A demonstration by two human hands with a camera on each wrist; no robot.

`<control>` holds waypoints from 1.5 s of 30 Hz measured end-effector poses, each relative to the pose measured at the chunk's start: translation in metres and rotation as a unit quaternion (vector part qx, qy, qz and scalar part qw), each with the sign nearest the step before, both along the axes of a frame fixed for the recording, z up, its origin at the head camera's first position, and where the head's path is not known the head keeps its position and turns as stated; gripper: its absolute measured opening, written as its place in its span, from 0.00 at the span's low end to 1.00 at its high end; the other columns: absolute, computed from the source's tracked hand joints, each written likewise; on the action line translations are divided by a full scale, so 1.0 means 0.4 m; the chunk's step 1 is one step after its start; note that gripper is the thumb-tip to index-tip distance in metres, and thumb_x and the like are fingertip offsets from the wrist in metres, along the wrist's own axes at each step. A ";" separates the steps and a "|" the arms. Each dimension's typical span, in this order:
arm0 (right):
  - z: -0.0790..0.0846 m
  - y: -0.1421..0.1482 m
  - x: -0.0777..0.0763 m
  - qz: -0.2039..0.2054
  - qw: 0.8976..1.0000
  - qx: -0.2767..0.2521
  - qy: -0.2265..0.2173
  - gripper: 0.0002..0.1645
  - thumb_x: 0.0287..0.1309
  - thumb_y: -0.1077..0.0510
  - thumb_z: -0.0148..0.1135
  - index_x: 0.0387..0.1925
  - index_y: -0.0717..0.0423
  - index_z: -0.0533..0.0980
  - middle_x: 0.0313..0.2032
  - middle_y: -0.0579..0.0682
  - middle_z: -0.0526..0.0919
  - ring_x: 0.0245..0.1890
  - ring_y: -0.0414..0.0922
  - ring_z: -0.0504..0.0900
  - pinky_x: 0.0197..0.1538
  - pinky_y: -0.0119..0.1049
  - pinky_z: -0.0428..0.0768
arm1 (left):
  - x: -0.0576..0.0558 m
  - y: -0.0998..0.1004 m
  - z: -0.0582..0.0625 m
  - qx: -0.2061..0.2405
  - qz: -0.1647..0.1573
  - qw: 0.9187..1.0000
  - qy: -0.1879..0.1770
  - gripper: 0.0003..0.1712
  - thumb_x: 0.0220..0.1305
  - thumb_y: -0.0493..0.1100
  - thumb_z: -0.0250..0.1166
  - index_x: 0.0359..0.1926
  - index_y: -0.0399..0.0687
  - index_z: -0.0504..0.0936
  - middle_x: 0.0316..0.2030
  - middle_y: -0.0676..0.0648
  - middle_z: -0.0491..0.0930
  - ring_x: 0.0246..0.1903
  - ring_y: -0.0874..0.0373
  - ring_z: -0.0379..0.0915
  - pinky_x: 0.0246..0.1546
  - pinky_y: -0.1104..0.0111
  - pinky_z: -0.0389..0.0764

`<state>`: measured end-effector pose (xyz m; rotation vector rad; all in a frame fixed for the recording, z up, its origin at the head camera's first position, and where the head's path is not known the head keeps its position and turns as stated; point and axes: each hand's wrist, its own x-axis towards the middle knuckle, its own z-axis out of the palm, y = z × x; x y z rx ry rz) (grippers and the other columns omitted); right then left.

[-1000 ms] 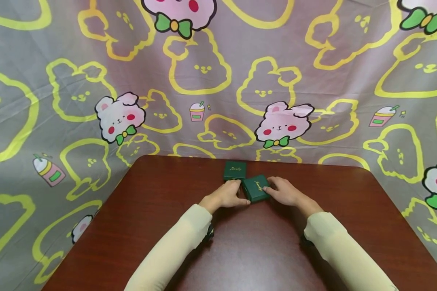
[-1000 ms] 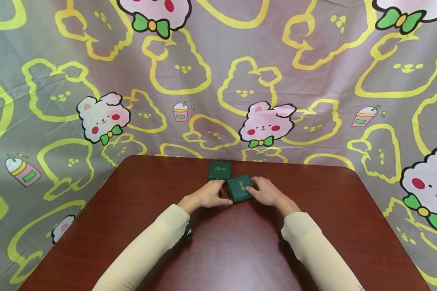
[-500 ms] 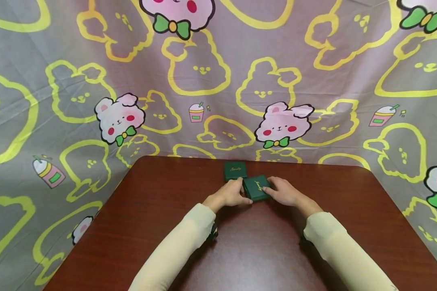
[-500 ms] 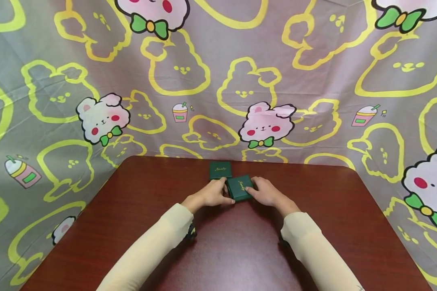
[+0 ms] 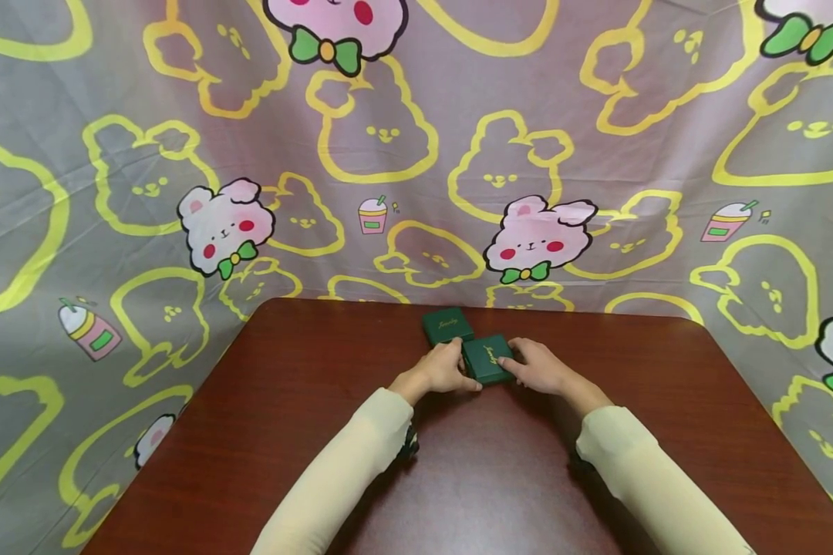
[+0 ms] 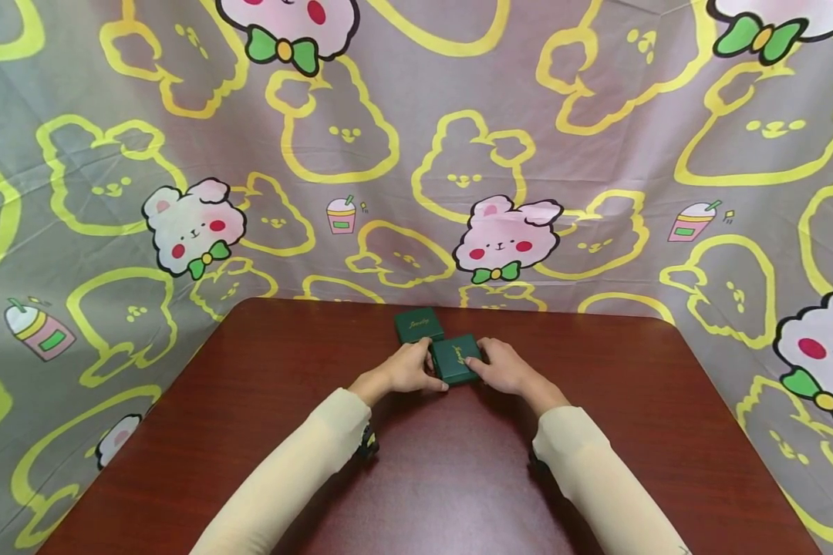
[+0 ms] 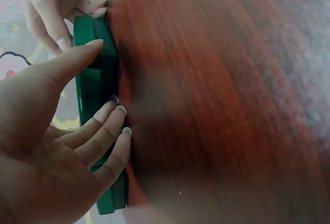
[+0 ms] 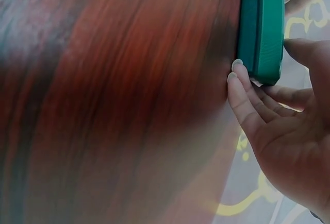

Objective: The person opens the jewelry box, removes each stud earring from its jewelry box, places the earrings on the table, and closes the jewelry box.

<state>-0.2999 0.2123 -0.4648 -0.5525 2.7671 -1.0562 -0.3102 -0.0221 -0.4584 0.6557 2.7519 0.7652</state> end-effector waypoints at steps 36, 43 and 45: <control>0.015 -0.025 0.039 -0.009 1.000 -0.010 -0.004 0.24 0.71 0.55 0.61 0.55 0.73 0.72 0.28 0.53 0.80 0.19 0.42 0.80 0.26 0.37 0.79 | 0.031 -0.014 0.009 0.066 -0.013 0.998 0.006 0.41 0.47 0.47 0.85 0.54 0.36 0.71 0.27 0.51 0.80 0.26 0.63 0.76 0.32 0.72 0.77; 0.024 -0.040 0.063 -0.010 1.000 -0.010 0.008 0.24 0.71 0.56 0.61 0.55 0.74 0.71 0.31 0.54 0.80 0.20 0.41 0.79 0.27 0.37 0.79 | 0.047 -0.029 0.014 0.066 -0.026 0.997 0.003 0.46 0.49 0.46 0.84 0.61 0.32 0.68 0.28 0.51 0.81 0.24 0.65 0.76 0.30 0.74 0.77; 0.028 -0.044 0.070 -0.013 1.000 -0.010 0.010 0.24 0.71 0.55 0.61 0.55 0.74 0.72 0.31 0.54 0.80 0.20 0.41 0.79 0.27 0.37 0.79 | 0.052 -0.033 0.018 0.069 -0.029 0.997 0.005 0.47 0.49 0.46 0.84 0.62 0.32 0.68 0.29 0.49 0.82 0.25 0.65 0.76 0.30 0.74 0.77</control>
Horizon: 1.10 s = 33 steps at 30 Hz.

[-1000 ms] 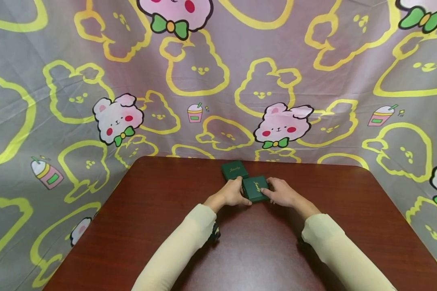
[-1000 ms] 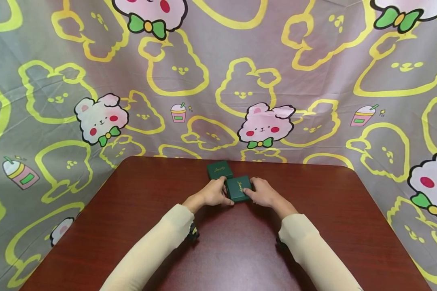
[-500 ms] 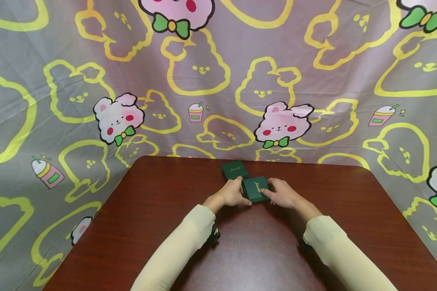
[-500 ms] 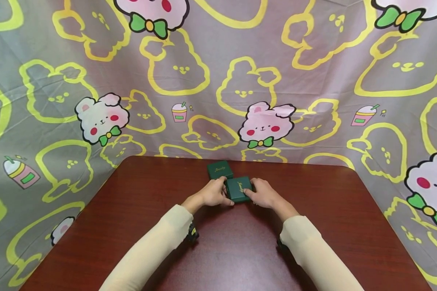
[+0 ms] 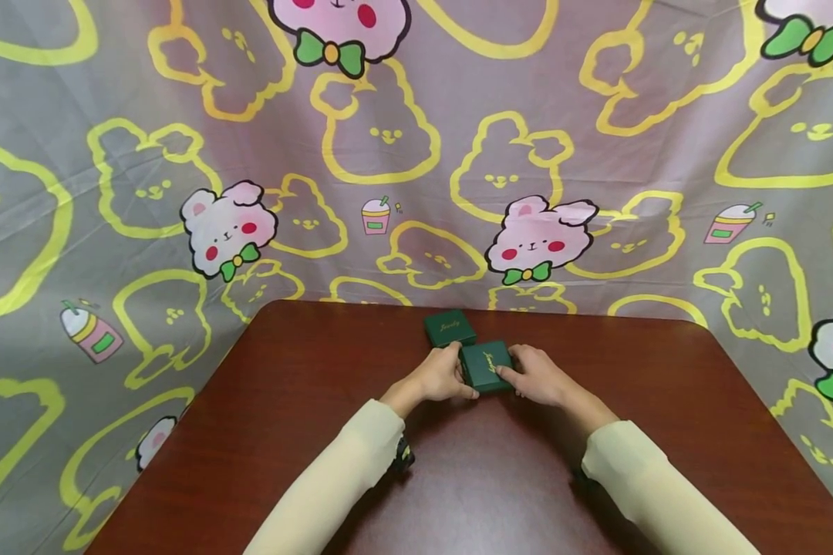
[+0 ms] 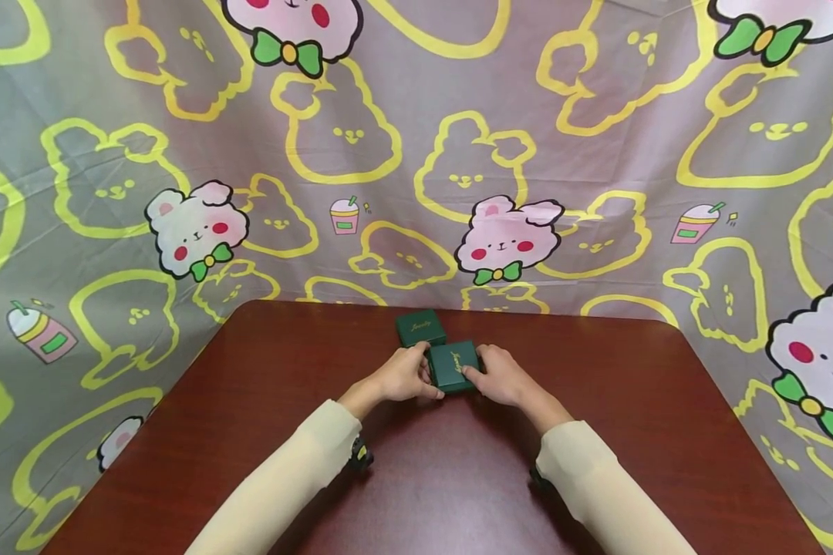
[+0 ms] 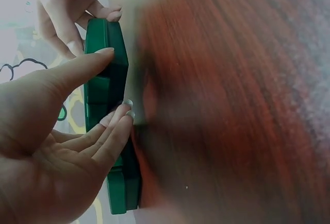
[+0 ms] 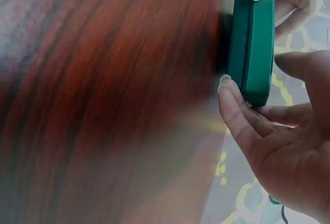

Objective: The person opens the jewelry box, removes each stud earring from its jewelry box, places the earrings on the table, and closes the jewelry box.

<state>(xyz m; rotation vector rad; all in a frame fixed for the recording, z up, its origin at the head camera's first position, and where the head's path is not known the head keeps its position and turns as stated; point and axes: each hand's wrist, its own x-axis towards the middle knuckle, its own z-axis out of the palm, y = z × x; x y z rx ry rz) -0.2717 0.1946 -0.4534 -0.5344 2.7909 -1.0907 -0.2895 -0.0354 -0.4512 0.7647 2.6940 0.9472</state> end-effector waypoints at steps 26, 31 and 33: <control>0.011 -0.016 0.074 -0.029 0.998 0.020 0.055 0.24 0.69 0.53 0.62 0.54 0.71 0.76 0.39 0.55 0.79 0.37 0.47 0.76 0.41 0.44 0.76 | 0.055 -0.013 0.021 0.004 -0.011 1.000 0.014 0.51 0.49 0.46 0.84 0.66 0.31 0.66 0.33 0.46 0.83 0.28 0.65 0.76 0.33 0.73 0.78; 0.006 -0.017 0.084 -0.029 0.998 0.025 0.052 0.25 0.69 0.53 0.62 0.54 0.71 0.76 0.39 0.55 0.79 0.37 0.47 0.76 0.41 0.44 0.76 | 0.068 -0.012 0.015 0.011 -0.003 1.000 0.007 0.48 0.47 0.46 0.85 0.63 0.33 0.68 0.32 0.48 0.83 0.27 0.66 0.76 0.31 0.73 0.78; 0.004 -0.019 0.089 -0.029 0.998 0.027 0.051 0.25 0.69 0.53 0.62 0.55 0.72 0.75 0.40 0.55 0.80 0.38 0.47 0.76 0.41 0.44 0.76 | 0.074 -0.011 0.013 0.011 -0.001 1.000 0.009 0.45 0.47 0.46 0.85 0.60 0.34 0.70 0.31 0.48 0.83 0.27 0.66 0.76 0.30 0.73 0.78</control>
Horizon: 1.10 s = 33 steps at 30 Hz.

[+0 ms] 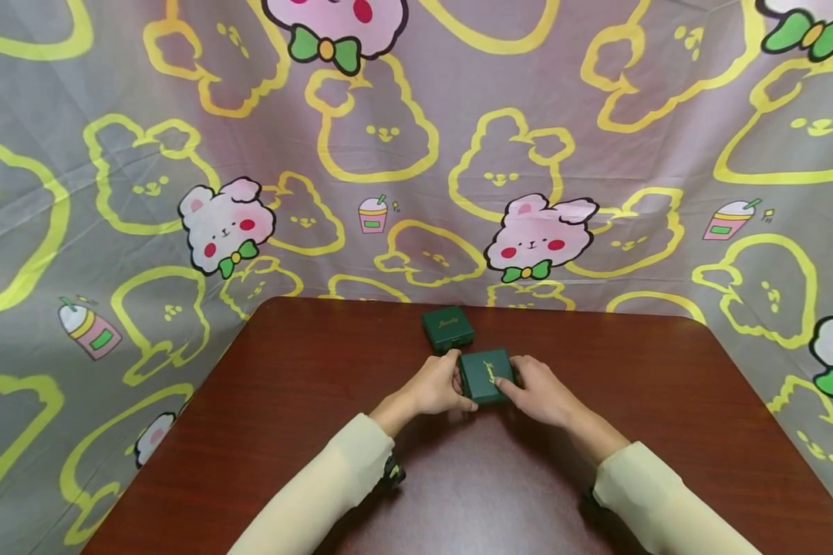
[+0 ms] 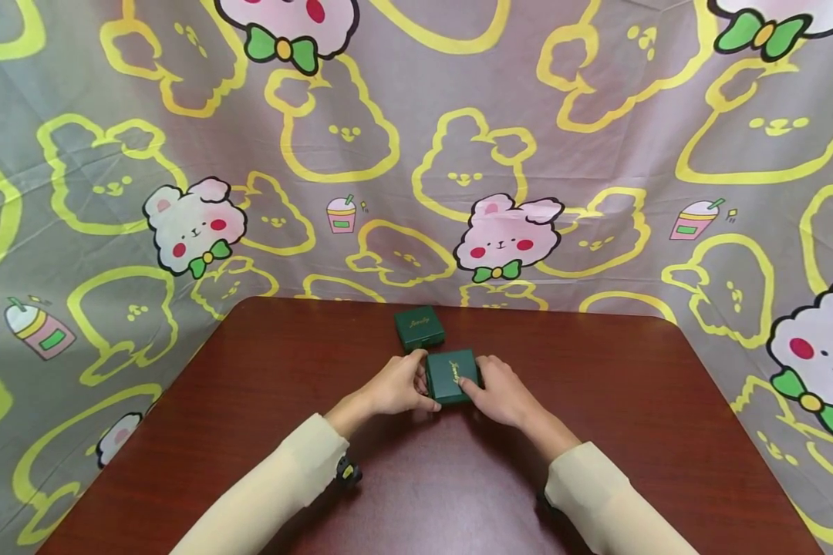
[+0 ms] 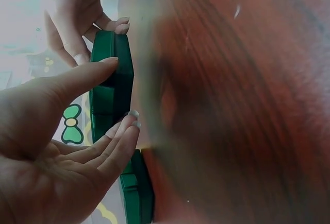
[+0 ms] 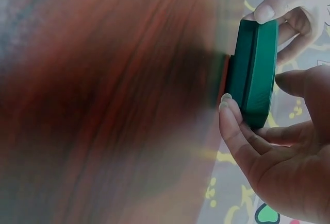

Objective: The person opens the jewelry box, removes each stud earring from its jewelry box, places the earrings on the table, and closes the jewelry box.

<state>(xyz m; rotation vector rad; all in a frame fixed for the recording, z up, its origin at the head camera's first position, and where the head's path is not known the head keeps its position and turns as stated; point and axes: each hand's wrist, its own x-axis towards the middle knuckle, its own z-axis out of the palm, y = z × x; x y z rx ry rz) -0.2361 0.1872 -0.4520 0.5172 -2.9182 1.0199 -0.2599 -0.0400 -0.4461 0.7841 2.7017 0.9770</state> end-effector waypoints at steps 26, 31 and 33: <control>-0.028 -0.006 0.036 -0.010 1.000 0.025 -0.006 0.30 0.69 0.51 0.63 0.59 0.73 0.74 0.49 0.61 0.82 0.49 0.53 0.81 0.52 0.52 0.79 | 0.040 0.002 -0.038 0.015 0.018 1.000 -0.017 0.53 0.43 0.44 0.86 0.64 0.30 0.67 0.30 0.47 0.84 0.26 0.68 0.78 0.31 0.74 0.79; -0.034 -0.004 0.033 -0.006 1.000 0.022 -0.005 0.30 0.70 0.51 0.63 0.60 0.73 0.73 0.51 0.63 0.81 0.51 0.54 0.81 0.53 0.53 0.78 | 0.043 -0.003 -0.036 0.014 0.026 0.999 -0.031 0.54 0.44 0.45 0.86 0.66 0.28 0.66 0.31 0.48 0.85 0.27 0.67 0.78 0.32 0.73 0.79; -0.036 -0.003 0.031 -0.003 1.000 0.019 -0.004 0.30 0.70 0.51 0.63 0.60 0.73 0.73 0.52 0.64 0.81 0.51 0.55 0.81 0.53 0.54 0.78 | 0.044 -0.004 -0.035 0.011 0.031 0.999 -0.036 0.55 0.44 0.46 0.86 0.67 0.29 0.65 0.30 0.49 0.85 0.26 0.67 0.78 0.32 0.72 0.79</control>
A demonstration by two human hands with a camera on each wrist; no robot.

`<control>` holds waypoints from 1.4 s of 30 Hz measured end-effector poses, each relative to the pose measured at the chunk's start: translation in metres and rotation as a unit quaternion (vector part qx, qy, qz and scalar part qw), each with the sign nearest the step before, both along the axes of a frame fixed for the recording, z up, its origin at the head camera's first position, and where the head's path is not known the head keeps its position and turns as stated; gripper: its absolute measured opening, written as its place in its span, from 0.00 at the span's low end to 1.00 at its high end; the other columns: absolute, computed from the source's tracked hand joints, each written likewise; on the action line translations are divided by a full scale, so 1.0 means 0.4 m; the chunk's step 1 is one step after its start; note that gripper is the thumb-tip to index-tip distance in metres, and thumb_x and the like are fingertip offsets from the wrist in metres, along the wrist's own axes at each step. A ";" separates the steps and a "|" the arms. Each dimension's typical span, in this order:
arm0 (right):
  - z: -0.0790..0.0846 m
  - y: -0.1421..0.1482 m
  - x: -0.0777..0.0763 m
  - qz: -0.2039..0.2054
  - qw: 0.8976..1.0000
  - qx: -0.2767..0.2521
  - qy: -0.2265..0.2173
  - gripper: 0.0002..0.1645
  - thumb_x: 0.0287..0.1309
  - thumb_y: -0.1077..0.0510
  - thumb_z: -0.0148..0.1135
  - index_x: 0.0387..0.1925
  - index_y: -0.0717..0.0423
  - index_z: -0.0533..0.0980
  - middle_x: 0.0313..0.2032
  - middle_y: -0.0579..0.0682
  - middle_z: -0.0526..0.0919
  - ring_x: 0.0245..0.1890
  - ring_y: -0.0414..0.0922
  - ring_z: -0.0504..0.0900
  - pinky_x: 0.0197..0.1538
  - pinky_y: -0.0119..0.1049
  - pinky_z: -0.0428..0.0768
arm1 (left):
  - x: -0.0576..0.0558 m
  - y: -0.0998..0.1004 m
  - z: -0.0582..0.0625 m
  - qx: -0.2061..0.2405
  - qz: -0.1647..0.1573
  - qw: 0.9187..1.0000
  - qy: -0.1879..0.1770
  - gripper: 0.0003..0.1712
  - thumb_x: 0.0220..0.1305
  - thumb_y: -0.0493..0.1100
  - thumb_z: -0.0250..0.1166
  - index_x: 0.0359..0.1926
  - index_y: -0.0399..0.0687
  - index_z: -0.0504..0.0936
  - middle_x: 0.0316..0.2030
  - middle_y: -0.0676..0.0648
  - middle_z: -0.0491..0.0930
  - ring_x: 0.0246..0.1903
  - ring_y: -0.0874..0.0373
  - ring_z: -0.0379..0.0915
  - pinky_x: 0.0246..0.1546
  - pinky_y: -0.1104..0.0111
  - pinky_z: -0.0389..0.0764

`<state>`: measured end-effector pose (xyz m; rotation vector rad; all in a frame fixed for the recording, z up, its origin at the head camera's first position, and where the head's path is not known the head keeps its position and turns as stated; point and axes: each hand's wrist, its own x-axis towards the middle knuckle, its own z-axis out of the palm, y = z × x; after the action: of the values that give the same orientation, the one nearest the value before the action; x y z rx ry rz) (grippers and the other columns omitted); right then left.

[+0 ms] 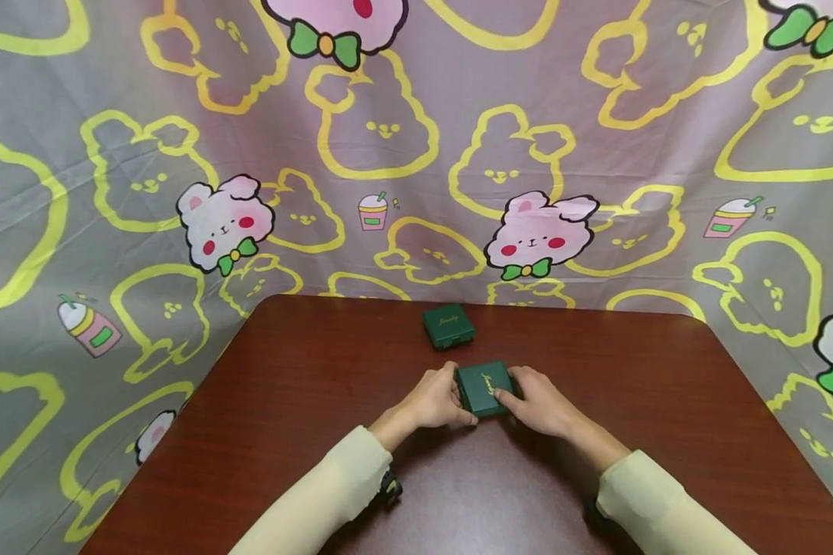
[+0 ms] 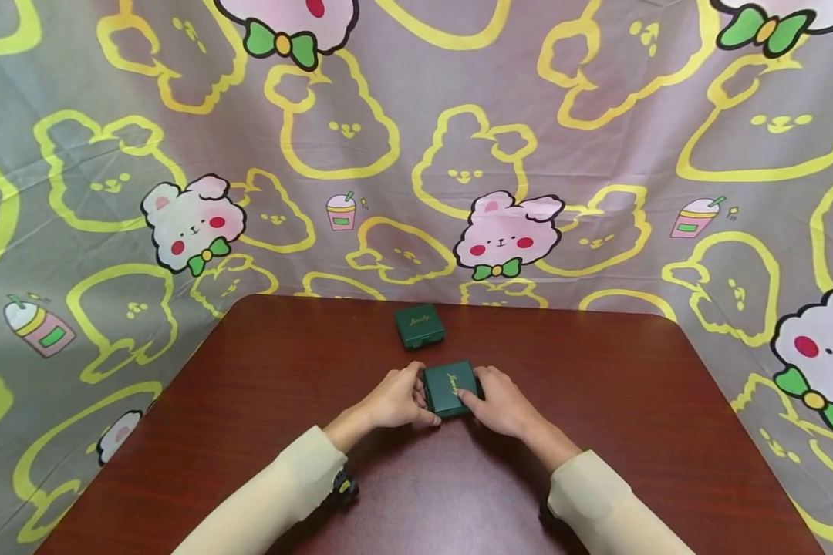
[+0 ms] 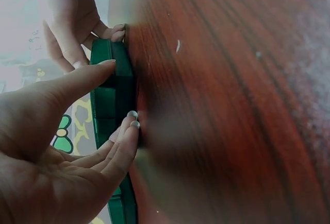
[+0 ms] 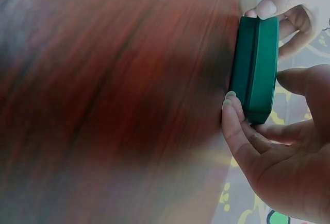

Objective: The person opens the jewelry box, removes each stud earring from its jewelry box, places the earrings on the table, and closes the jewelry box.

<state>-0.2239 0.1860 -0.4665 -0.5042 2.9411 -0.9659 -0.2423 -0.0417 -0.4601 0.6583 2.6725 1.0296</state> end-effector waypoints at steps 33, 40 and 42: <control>-0.007 0.026 0.001 0.002 1.000 -0.022 0.011 0.21 0.70 0.54 0.62 0.57 0.65 0.76 0.46 0.57 0.79 0.36 0.44 0.75 0.44 0.45 0.76 | -0.021 -0.014 0.011 -0.072 -0.034 0.996 0.037 0.46 0.36 0.43 0.88 0.56 0.38 0.74 0.46 0.41 0.78 0.48 0.50 0.75 0.52 0.62 0.76; -0.011 0.025 -0.003 -0.007 0.999 -0.026 0.021 0.20 0.69 0.56 0.62 0.56 0.65 0.77 0.48 0.59 0.78 0.39 0.47 0.76 0.47 0.47 0.76 | -0.021 -0.021 0.009 -0.071 -0.042 0.996 0.041 0.43 0.40 0.44 0.86 0.57 0.39 0.75 0.45 0.42 0.79 0.48 0.49 0.75 0.52 0.62 0.76; -0.012 0.024 -0.004 -0.009 0.999 -0.030 0.027 0.19 0.69 0.57 0.63 0.55 0.65 0.77 0.48 0.59 0.78 0.40 0.48 0.78 0.48 0.48 0.76 | -0.022 -0.024 0.007 -0.070 -0.045 0.996 0.045 0.43 0.40 0.44 0.86 0.57 0.39 0.75 0.46 0.42 0.80 0.50 0.48 0.76 0.52 0.61 0.76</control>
<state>-0.2256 0.1955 -0.4712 -0.5138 2.9775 -1.0611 -0.2513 -0.0512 -0.4571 0.8043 2.7326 0.7993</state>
